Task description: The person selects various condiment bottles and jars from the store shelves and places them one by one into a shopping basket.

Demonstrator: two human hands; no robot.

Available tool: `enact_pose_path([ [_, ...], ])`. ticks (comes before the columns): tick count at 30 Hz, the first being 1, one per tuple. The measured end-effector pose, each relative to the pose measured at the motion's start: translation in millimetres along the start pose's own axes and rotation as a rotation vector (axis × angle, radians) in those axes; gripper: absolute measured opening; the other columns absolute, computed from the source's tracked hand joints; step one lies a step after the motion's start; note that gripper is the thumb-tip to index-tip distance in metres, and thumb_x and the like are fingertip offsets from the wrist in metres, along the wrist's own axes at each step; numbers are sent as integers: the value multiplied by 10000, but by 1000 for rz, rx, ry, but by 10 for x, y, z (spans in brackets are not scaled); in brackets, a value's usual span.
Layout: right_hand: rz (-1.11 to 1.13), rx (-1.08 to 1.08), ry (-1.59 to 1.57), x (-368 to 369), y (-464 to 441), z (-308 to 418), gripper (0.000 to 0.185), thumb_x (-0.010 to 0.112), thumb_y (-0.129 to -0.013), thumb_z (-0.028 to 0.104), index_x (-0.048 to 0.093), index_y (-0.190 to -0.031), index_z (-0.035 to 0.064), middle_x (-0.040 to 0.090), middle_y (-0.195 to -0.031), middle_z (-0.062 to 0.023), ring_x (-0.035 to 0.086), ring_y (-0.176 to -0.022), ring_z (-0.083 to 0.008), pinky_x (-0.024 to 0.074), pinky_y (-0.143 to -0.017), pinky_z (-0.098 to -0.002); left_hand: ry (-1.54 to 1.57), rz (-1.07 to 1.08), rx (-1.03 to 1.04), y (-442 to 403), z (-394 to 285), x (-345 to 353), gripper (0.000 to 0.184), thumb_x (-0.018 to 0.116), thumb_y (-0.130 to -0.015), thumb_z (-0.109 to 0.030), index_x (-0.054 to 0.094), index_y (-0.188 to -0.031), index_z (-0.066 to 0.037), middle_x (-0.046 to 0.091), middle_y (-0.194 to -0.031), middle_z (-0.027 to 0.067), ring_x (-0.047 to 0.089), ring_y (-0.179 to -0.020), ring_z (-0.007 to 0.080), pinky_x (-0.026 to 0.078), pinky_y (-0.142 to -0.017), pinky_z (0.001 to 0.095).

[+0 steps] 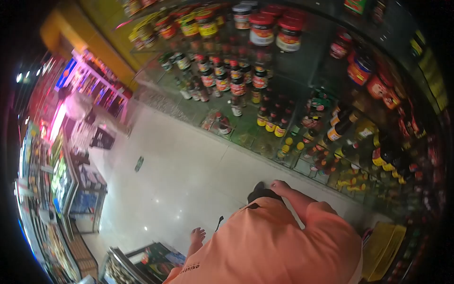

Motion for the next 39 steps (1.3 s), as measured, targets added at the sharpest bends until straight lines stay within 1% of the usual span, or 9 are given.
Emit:
enact_pose_path([
  [10, 171, 385, -1, -200, -235, -846, 241, 530, -814, 243, 689, -790, 64, 701, -777, -152, 685, -711, -287, 535, -690, -399, -314, 214, 75, -497, -1279, 1013, 316, 560, -937, -223, 546, -1186, -29, 680, -975, 127, 652, -751, 215, 483, -585, 326],
  [13, 2, 30, 81, -197, -437, -768, 248, 537, -815, 263, 692, -818, 69, 696, -735, -138, 682, -701, -292, 532, -689, -398, -398, 222, 122, -836, -1613, 1189, 318, 557, -940, -216, 544, -1191, -21, 679, -974, 131, 655, -747, 212, 479, -569, 317],
  [15, -137, 305, -229, -418, -346, -667, 226, 563, -815, 260, 691, -836, 75, 709, -814, -140, 685, -797, -294, 535, -728, -413, -426, 237, 115, -1084, -1759, 1319, 321, 556, -940, -212, 541, -1195, -17, 679, -974, 131, 656, -747, 211, 480, -563, 313],
  [20, -227, 330, -328, -512, -364, -511, 282, 619, -809, 292, 679, -961, 63, 701, -1001, -155, 661, -971, -333, 530, -832, -420, -452, 372, 249, -1279, -2751, 2227, 284, 526, -951, -207, 579, -1159, -22, 691, -969, 124, 671, -768, 192, 499, -595, 298],
  [24, -242, 124, -196, -1044, -562, 701, 457, 636, -829, 289, 577, -1226, 71, 675, -1075, -191, 645, -1020, -343, 516, -867, -424, -469, 506, 426, -938, -3725, 3162, 298, 533, -955, -209, 581, -1177, -15, 692, -976, 121, 673, -799, 189, 509, -666, 298],
  [28, -559, -206, -168, -1460, -1200, 1658, 712, 670, -845, 262, 334, -1443, 70, 680, -1002, -171, 669, -873, -341, 523, -764, -413, -522, 638, 468, -877, -4074, 3629, 288, 541, -959, -209, 588, -1176, -26, 692, -980, 113, 659, -800, 175, 492, -682, 293],
  [32, -666, -41, -134, -1541, -1950, 1712, 900, 691, -828, 204, 145, -1520, 22, 677, -924, -136, 665, -832, -295, 519, -738, -409, -608, 572, 354, -1268, -3900, 3346, 265, 548, -951, -220, 605, -1146, -49, 697, -970, 95, 655, -787, 167, 490, -659, 293],
  [35, -853, -171, -334, -1787, -2032, 1918, 930, 700, -810, 147, 120, -1534, 78, 648, -825, -100, 647, -793, -246, 513, -721, -406, -648, 467, 232, -1891, -3539, 2725, 271, 553, -945, -234, 614, -1127, -42, 700, -977, 102, 657, -796, 176, 495, -654, 311],
  [39, -829, -163, -557, -1834, -2616, 1678, 862, 690, -848, 111, 156, -1524, 159, 619, -759, -58, 576, -564, -167, 470, -485, -343, -724, 349, 20, -2361, -3062, 1798, 325, 560, -939, -301, 627, -1140, -54, 706, -965, 108, 660, -754, 219, 504, -645, 367],
])
Point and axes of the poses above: each hand's wrist, its own y-axis away from the middle knuckle, its own x-axis out of the palm, z = x × y, the point moved 7 cm from there along -y, towards the middle knuckle
